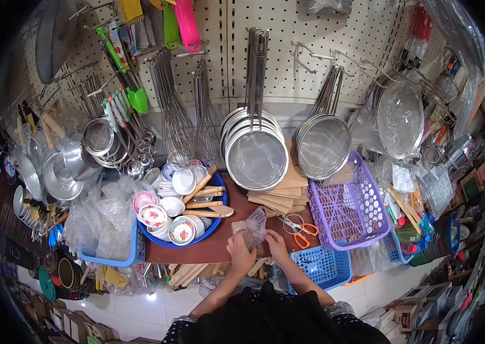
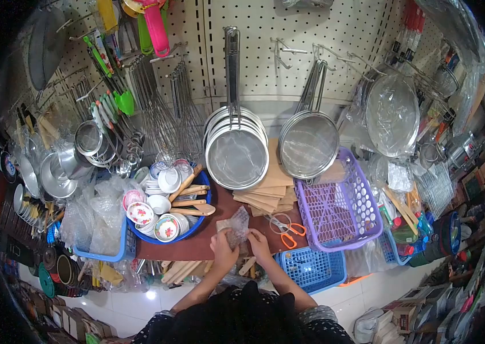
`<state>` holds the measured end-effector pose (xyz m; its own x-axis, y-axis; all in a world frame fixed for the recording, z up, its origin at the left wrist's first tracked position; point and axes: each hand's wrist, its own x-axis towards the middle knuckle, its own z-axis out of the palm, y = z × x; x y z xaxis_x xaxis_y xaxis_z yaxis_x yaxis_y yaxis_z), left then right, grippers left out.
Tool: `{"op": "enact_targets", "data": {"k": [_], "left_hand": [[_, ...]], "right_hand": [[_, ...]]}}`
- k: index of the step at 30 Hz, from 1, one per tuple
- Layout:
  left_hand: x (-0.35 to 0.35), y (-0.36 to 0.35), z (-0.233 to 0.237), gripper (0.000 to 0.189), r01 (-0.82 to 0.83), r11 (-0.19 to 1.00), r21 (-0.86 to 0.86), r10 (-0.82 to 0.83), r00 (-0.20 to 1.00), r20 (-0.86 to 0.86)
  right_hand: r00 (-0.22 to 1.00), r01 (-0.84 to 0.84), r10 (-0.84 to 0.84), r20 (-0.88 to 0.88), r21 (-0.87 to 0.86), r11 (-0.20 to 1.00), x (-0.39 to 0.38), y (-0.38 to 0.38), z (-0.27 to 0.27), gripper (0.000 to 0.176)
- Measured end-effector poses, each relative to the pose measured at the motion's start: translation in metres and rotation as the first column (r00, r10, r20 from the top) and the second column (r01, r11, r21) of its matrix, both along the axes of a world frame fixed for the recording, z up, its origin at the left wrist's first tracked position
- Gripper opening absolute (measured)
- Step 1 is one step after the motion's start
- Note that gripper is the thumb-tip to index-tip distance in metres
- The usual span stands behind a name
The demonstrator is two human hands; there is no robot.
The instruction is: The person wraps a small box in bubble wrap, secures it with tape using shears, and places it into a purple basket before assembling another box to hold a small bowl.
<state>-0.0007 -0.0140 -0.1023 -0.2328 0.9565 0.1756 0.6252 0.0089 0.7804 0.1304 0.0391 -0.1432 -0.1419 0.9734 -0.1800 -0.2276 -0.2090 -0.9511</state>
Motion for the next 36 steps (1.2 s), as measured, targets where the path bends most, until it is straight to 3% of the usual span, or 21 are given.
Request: {"op": "enact_targets", "data": {"k": [3,5,7,10,13,16,19,22,25,31,36], "left_hand": [[0.003,0.001,-0.001,0.069,-0.030,0.999,0.029,0.029,1.000,0.008],[0.003,0.002,-0.003,0.070,-0.031,0.998,0.050,0.031,0.999,0.006],[0.001,0.004,-0.007,0.070,-0.022,0.997,0.068,0.021,1.000,0.024],[-0.002,0.004,-0.010,0.066,0.009,0.996,0.089,-0.014,0.999,0.052],[-0.002,0.004,-0.010,0.064,0.041,0.991,0.129,-0.045,0.999,0.027],[0.000,0.004,-0.013,0.063,0.055,0.985,0.163,-0.057,0.998,0.012],[-0.001,0.005,-0.017,0.063,0.068,0.989,0.130,-0.070,0.998,0.010],[-0.003,0.005,-0.020,0.064,0.090,0.991,0.096,-0.090,0.996,-0.003],[-0.005,0.004,-0.022,0.065,0.110,0.990,0.089,-0.108,0.994,-0.021],[-0.008,0.004,-0.023,0.066,0.167,0.984,0.060,-0.163,0.984,-0.064],[-0.012,0.002,-0.026,0.070,0.230,0.972,0.047,-0.220,0.964,-0.149]], "right_hand": [[0.998,0.004,-0.011,-0.063,-0.112,0.994,0.007,0.008,0.013,0.019],[0.998,0.019,-0.025,-0.057,-0.101,0.995,0.005,0.013,0.029,0.021],[0.998,0.056,-0.056,0.008,0.028,0.998,-0.007,0.016,0.035,0.028],[0.896,-0.045,-0.101,0.431,0.316,0.948,-0.004,0.023,0.035,0.030],[0.905,-0.071,0.008,0.425,0.132,0.989,0.002,0.025,0.050,0.027],[0.925,-0.009,-0.073,0.372,0.213,0.977,0.004,0.032,0.020,0.023],[0.853,-0.009,-0.038,0.520,0.089,0.996,0.011,0.039,0.003,0.020],[0.954,0.034,-0.017,0.299,-0.052,0.998,0.008,0.040,-0.002,0.019],[0.962,0.007,0.036,0.272,-0.154,0.988,0.013,0.040,0.003,0.019],[0.986,0.009,0.018,0.163,-0.164,0.986,0.015,0.043,-0.014,0.015],[1.000,-0.015,0.007,-0.025,-0.338,0.941,0.019,0.036,0.007,0.013]]}}
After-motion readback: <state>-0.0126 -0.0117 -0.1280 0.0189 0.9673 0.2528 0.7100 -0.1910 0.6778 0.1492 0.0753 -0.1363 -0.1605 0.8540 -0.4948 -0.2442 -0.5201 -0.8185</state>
